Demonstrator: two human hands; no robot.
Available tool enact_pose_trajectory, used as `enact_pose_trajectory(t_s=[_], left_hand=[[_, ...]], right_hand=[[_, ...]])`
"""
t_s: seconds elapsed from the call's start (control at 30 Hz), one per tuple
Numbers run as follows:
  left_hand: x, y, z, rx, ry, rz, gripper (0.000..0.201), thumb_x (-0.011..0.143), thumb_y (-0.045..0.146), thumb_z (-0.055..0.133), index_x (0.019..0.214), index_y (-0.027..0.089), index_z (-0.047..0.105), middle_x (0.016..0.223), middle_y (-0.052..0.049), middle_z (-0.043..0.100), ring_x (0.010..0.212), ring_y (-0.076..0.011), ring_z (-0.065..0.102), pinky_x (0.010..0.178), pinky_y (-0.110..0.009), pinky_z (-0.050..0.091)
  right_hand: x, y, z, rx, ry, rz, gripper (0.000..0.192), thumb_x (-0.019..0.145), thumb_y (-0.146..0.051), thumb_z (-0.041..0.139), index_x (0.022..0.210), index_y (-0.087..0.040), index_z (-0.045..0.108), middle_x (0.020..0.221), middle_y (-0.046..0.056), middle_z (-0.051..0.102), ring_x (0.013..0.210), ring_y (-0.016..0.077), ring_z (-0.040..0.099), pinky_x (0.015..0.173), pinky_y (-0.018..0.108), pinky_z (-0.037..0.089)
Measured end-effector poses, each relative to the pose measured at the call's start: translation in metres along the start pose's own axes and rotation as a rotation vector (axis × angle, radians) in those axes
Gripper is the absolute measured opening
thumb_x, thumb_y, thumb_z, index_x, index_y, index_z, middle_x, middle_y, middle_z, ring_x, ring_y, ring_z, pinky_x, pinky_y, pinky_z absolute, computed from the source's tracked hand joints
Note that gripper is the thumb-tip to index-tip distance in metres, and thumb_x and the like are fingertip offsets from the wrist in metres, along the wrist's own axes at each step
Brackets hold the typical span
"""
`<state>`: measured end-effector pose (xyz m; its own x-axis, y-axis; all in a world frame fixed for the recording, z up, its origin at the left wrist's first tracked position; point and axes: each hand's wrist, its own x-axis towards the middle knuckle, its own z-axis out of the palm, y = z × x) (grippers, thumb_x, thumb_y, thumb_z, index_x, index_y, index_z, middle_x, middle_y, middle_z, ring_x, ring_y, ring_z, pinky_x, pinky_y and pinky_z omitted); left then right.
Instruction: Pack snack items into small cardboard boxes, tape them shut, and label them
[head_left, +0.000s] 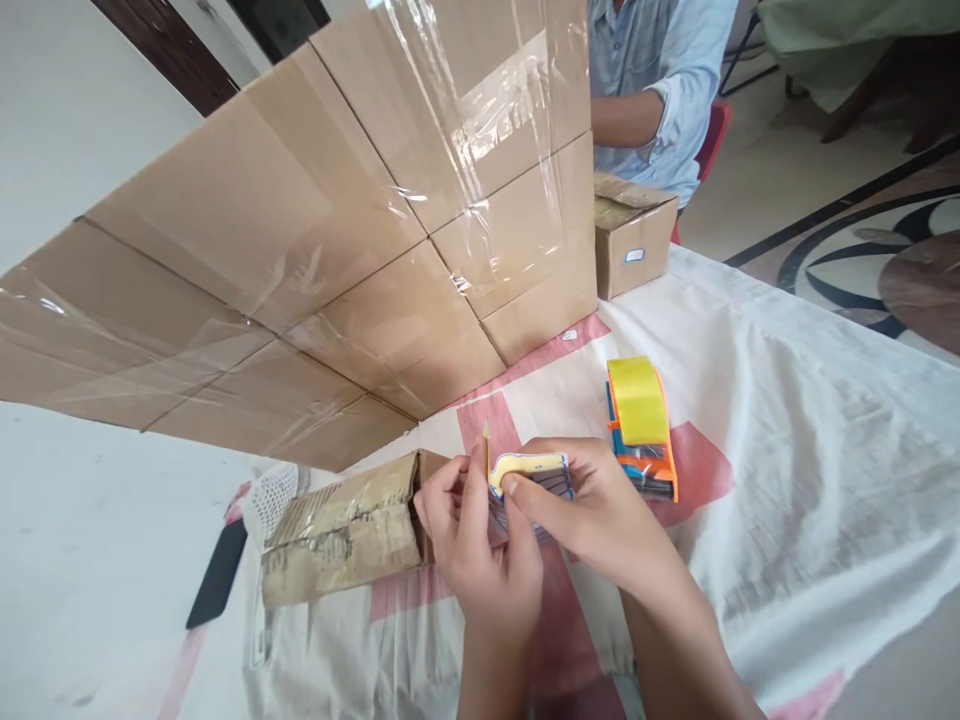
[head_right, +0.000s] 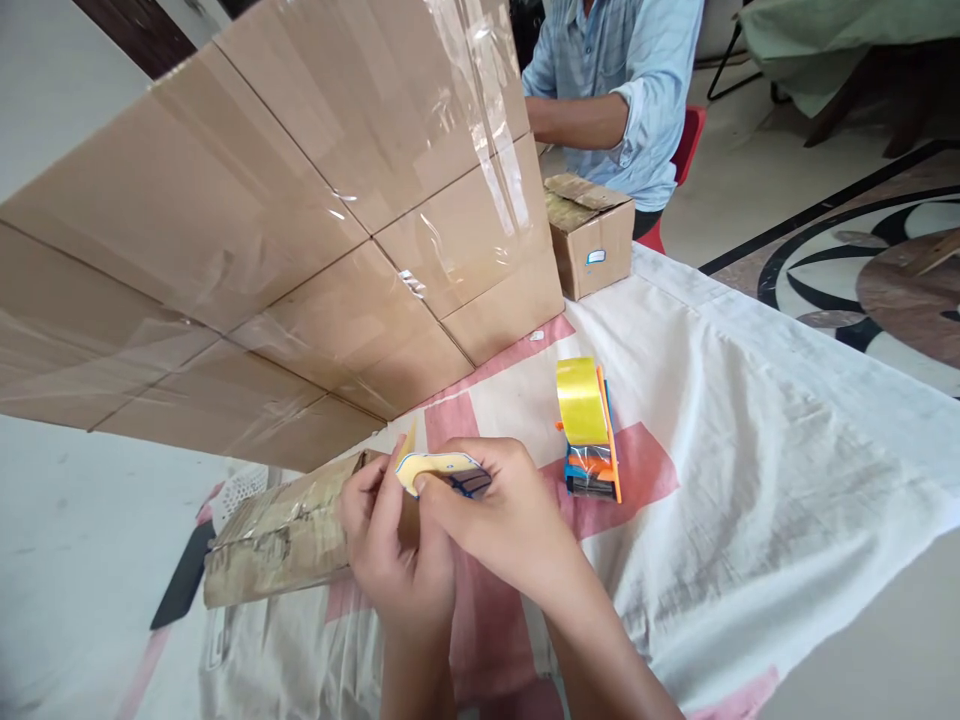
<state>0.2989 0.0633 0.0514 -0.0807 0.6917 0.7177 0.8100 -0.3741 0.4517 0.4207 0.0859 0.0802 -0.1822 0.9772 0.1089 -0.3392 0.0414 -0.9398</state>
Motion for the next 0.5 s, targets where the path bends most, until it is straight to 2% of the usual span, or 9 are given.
enact_pose_trajectory(t_s=[0.17, 0.27, 0.4, 0.5], left_hand=[[0.002, -0.001, 0.003, -0.107, 0.056, 0.034, 0.044, 0.091, 0.011, 0.061, 0.131, 0.028, 0.066, 0.114, -0.009, 0.067, 0.103, -0.0226, 0.063, 0.086, -0.038, 0.051], [0.003, -0.004, 0.006, -0.143, 0.101, 0.019, 0.037, 0.090, 0.009, 0.062, 0.123, 0.025, 0.070, 0.103, -0.007, 0.073, 0.090, -0.0204, 0.066, 0.078, -0.036, 0.051], [0.005, -0.006, 0.010, -0.132, 0.138, -0.093, 0.017, 0.090, 0.017, 0.065, 0.103, 0.023, 0.075, 0.090, -0.004, 0.073, 0.081, -0.0179, 0.065, 0.074, -0.032, 0.049], [0.009, -0.004, 0.011, -0.185, 0.101, -0.223, 0.012, 0.093, 0.024, 0.063, 0.096, 0.023, 0.075, 0.088, -0.002, 0.072, 0.081, -0.0165, 0.064, 0.074, -0.029, 0.049]], right_hand=[[0.002, 0.005, 0.002, 0.042, -0.013, -0.040, 0.014, 0.086, -0.015, 0.062, 0.072, -0.017, 0.066, 0.068, -0.003, 0.058, 0.065, 0.0111, 0.052, 0.062, 0.022, 0.044], [0.004, 0.007, 0.001, 0.067, -0.001, -0.046, 0.018, 0.090, -0.018, 0.061, 0.073, -0.018, 0.065, 0.071, -0.002, 0.059, 0.069, 0.0120, 0.055, 0.063, 0.022, 0.045], [0.005, 0.009, -0.002, 0.035, 0.025, -0.018, 0.016, 0.092, -0.020, 0.061, 0.079, -0.017, 0.069, 0.074, 0.000, 0.061, 0.071, 0.0128, 0.055, 0.063, 0.022, 0.045], [0.006, 0.008, -0.003, 0.005, 0.030, -0.031, 0.014, 0.092, -0.019, 0.061, 0.083, -0.017, 0.071, 0.077, 0.000, 0.064, 0.072, 0.0129, 0.056, 0.066, 0.023, 0.046]])
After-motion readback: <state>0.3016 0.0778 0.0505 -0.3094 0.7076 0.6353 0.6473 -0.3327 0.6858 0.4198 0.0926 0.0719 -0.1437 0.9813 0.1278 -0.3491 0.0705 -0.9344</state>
